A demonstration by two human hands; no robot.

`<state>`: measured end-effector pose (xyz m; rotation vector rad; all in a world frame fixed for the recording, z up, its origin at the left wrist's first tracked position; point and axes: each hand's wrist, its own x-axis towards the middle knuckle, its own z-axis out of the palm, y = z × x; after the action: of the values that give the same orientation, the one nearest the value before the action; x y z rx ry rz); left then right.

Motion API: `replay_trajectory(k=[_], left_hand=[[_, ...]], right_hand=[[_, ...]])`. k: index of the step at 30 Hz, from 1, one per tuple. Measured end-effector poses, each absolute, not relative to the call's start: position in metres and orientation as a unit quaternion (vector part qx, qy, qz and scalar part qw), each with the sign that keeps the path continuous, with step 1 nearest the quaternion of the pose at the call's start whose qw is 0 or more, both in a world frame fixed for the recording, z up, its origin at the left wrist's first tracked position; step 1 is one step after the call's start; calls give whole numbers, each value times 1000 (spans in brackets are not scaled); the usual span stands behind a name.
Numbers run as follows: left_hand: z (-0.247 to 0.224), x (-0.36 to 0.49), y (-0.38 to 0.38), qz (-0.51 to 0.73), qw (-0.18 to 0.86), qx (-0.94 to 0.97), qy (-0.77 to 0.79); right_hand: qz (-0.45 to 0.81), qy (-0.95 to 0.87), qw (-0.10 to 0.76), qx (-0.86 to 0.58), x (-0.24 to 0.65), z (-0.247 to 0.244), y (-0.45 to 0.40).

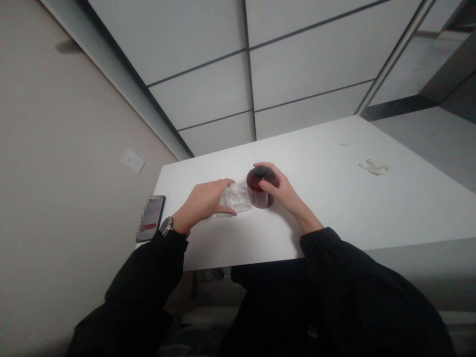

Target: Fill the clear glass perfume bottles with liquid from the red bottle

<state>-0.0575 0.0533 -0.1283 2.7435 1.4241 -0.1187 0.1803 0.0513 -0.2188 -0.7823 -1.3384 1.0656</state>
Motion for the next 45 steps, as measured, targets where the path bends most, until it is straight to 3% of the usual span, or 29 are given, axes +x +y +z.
replay_trajectory(k=[8,16,31,45], left_hand=[[-132,-54,51,-6,39,877,479],[-146,-51,49,119,55,839,528],[-139,-53,51,133,107,858,484],[-125,-49,47,-54,23,867,495]], right_hand=[[457,-577,587,-336,180,-218,51],[448,-579,590,-341,179,-219,52],[455,-575,593,-332,178,-221,52],[463,-576,596,-312,179,-225,55]])
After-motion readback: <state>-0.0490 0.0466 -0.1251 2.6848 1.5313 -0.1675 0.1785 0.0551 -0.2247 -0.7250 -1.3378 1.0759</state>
